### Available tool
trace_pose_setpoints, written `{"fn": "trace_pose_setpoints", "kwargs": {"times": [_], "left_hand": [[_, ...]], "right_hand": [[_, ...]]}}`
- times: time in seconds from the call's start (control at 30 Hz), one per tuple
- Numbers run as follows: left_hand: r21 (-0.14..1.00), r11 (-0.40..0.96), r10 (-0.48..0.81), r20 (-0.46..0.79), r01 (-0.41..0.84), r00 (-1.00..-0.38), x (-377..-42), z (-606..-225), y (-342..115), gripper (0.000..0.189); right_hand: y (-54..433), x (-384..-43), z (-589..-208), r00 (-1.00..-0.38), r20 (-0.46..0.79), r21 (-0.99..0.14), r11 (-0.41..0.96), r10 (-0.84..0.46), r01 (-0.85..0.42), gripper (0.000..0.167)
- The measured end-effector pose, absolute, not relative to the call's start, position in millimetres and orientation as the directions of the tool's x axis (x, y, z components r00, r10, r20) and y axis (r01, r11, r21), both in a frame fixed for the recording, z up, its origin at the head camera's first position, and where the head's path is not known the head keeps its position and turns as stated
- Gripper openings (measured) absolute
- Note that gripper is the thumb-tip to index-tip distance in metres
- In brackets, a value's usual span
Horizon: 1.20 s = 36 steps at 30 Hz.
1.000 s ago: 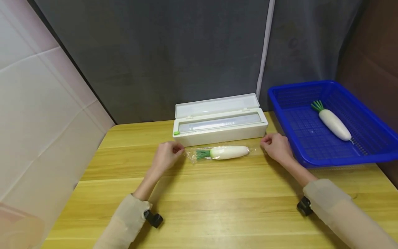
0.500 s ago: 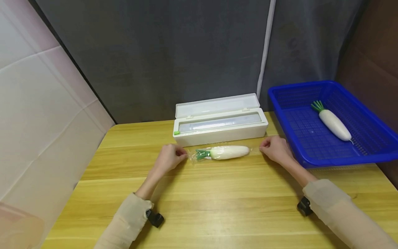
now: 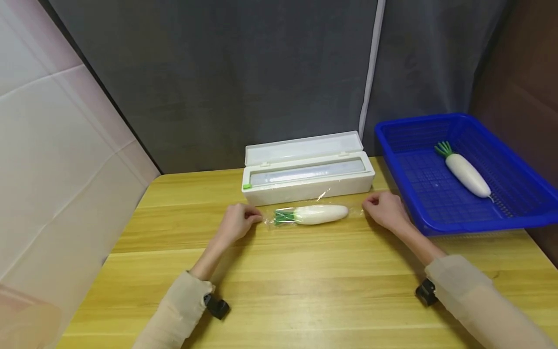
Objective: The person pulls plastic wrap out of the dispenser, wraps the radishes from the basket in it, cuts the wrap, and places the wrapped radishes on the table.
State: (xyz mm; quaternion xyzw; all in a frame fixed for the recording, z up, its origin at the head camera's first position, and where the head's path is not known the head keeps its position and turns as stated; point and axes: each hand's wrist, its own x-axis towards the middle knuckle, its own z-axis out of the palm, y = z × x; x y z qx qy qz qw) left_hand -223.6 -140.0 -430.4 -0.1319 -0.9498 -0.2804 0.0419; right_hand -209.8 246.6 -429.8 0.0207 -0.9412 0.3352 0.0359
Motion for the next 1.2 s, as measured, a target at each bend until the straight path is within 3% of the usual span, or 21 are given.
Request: {"fn": "trace_pose_setpoints", "kwargs": {"times": [0.23,0.43,0.77,0.9,1.0,1.2], "left_hand": [[0.522,0.816,0.210,0.136,0.250,-0.968,-223.2,-428.3,-148.0,0.006],[0.539,0.807,0.204,0.128,0.241,-0.970,-222.9,-427.1,-150.5,0.005],[0.572,0.793,0.182,0.103,0.208,-0.978,-223.8,-426.8,-156.5,0.006],[0.596,0.780,0.157,0.108,0.190,-0.982,-224.0,-425.2,-159.8,0.006],[0.625,0.759,0.128,0.135,0.185,-0.983,-223.7,-422.8,-162.4,0.007],[0.673,0.703,0.074,0.254,0.231,-0.964,-225.0,-417.8,-166.9,0.010]], "right_hand": [[245.6,-211.3,-425.5,-0.999,-0.028,-0.772,0.633,0.045,0.050,0.028],[251.6,-212.7,-426.6,-0.990,-0.141,-0.875,0.465,0.018,0.133,0.031],[256.7,-210.9,-428.2,-0.985,-0.171,-0.956,0.244,-0.020,0.161,0.038],[254.4,-208.1,-424.5,-0.994,-0.096,-0.935,0.338,0.053,0.108,0.040],[249.8,-205.3,-421.1,-0.994,0.037,-0.875,0.484,0.103,0.018,0.038],[237.1,-203.6,-411.4,-0.959,0.280,-0.746,0.637,0.038,-0.193,0.029]]}}
